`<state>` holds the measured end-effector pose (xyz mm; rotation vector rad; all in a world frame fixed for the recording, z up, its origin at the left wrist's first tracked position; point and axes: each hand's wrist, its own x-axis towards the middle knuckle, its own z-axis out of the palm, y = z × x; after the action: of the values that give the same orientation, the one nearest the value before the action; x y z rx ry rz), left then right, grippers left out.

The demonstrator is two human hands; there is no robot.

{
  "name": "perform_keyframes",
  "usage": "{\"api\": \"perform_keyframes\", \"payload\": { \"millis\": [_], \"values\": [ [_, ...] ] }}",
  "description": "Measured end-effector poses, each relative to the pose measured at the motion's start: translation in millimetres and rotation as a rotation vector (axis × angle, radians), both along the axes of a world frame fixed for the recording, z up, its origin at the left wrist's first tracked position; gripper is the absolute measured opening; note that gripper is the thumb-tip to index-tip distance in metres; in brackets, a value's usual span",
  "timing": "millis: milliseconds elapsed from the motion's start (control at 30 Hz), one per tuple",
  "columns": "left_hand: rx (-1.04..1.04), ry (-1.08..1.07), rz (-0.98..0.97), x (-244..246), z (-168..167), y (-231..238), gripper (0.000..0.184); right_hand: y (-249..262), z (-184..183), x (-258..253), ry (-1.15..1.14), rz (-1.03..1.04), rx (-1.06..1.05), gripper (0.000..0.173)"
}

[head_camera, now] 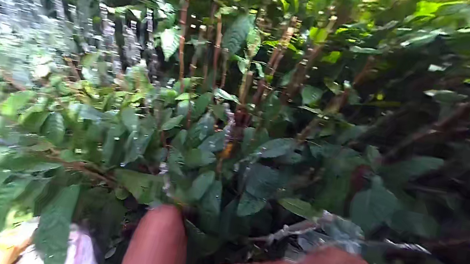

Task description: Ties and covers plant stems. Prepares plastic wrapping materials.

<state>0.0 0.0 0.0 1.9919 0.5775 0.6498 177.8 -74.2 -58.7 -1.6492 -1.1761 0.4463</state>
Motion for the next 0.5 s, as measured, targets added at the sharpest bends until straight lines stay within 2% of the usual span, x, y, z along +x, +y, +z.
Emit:
{"api": "perform_keyframes", "payload": {
  "millis": [33, 67, 133, 200, 267, 333, 433, 500],
  "values": [
    [-0.002, -0.127, -0.086, 14.4, -39.5, 17.8, 0.02, 0.4, -10.3, 0.1, -0.192, -0.035, 0.08, 0.028],
    [-0.043, -0.201, -0.124, 24.7, -61.9, 29.0, 0.02, 0.7, -17.3, -1.0, -0.415, -0.055, 0.155, 0.025],
    [-0.154, -0.189, -0.098, 30.3, -73.3, 39.4, 0.019, 2.0, -25.7, 0.7, -0.783, -0.063, 0.279, 0.019],
    [-0.228, -0.144, -0.083, 30.1, -75.2, 43.4, 0.017, 4.3, -25.4, 8.1, -0.925, -0.026, 0.364, 0.02],
    [-0.229, -0.168, -0.09, 30.8, -76.9, 46.1, 0.014, 3.7, -19.1, 12.4, -0.878, 0.023, 0.323, 0.022],
    [-0.178, -0.208, -0.052, 29.3, -75.8, 50.0, 0.016, -1.7, -8.2, 12.6, -0.649, 0.036, 0.191, 0.023],
    [-0.163, -0.315, 0.107, 27.9, -71.7, 60.4, 0.016, -14.4, 17.4, 3.1, -0.203, 0.086, -0.089, 0.024],
    [-0.192, -0.365, 0.17, 31.5, -68.2, 63.1, 0.013, -21.9, 20.7, -28.0, -0.115, 0.247, -0.124, 0.024]
  ]
}}
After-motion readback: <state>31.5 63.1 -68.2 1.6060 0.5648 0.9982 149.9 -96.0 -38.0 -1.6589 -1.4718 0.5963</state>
